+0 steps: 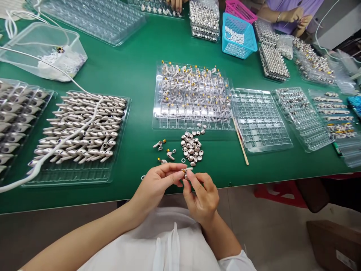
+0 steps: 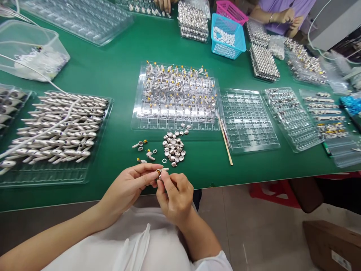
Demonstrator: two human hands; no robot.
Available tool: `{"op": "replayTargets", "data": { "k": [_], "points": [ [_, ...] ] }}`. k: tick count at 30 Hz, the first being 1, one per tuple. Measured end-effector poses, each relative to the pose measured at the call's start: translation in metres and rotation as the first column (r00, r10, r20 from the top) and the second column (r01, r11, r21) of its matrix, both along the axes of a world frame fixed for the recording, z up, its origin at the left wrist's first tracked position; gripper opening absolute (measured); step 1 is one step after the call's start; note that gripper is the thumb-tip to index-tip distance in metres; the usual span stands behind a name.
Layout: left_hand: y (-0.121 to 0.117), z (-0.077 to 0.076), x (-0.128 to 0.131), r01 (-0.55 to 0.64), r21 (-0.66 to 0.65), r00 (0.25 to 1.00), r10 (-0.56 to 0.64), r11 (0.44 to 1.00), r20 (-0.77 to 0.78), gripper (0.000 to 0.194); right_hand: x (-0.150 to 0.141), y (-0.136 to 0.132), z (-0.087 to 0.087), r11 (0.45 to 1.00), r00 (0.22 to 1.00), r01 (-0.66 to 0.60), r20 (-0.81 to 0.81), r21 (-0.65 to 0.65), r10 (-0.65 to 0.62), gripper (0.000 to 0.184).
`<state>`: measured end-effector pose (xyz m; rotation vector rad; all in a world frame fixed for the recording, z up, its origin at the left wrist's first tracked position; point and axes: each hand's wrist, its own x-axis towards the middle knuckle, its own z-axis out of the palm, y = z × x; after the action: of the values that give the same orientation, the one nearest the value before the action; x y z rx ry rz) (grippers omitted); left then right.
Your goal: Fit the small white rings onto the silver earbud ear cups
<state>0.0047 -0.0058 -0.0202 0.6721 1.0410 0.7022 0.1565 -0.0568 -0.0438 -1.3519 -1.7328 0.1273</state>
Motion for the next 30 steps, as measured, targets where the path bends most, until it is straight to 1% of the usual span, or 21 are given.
{"op": "replayTargets", "data": {
  "k": [2,4,9,13,16,20,24,26,30],
  "points": [
    [0.0,0.001,0.001,-0.01,0.003,1.0,0.01,1.0,0.003,0.025,0.001,0.0,0.001,1.0,1.0,-0.017,0.021,0.003,0.017,0.054],
    [0.001,0.002,0.003,-0.021,0.01,1.0,0.021,1.0,0.002,0.025,0.002,0.0,0.001,1.0,1.0,-0.007,0.017,0.003,0.007,0.053],
    [0.0,0.004,0.007,-0.035,0.01,0.999,0.035,0.999,0.011,0.021,0.001,-0.002,-0.002,1.0,0.997,0.016,-0.076,0.016,-0.015,0.049],
    [-0.001,0.006,0.011,-0.047,-0.01,0.999,0.047,0.999,0.027,0.02,0.0,-0.003,-0.008,0.998,0.997,-0.019,-0.069,0.052,0.023,0.055],
    [-0.001,0.011,0.014,-0.068,-0.024,0.997,0.069,0.997,0.031,0.018,0.0,-0.003,-0.01,0.997,0.995,-0.053,-0.08,0.055,0.058,0.057],
    [0.0,0.017,0.016,-0.088,-0.031,0.996,0.088,0.996,-0.003,0.019,0.0,-0.004,-0.006,0.999,0.996,-0.026,-0.089,0.035,0.029,0.055],
    [0.001,0.018,0.015,-0.082,-0.013,0.996,0.082,0.997,-0.019,0.021,0.0,-0.007,0.003,1.0,1.0,0.0,-0.007,-0.025,0.0,0.055],
    [0.001,0.018,0.015,-0.078,-0.001,0.997,0.078,0.997,-0.018,0.02,0.001,-0.007,0.005,0.999,1.0,0.006,0.017,-0.033,-0.005,0.055],
    [0.001,0.017,0.015,-0.065,0.005,0.998,0.065,0.998,-0.009,0.018,0.003,-0.006,0.0,1.0,1.0,-0.014,-0.02,0.015,0.014,0.055]
  ]
}}
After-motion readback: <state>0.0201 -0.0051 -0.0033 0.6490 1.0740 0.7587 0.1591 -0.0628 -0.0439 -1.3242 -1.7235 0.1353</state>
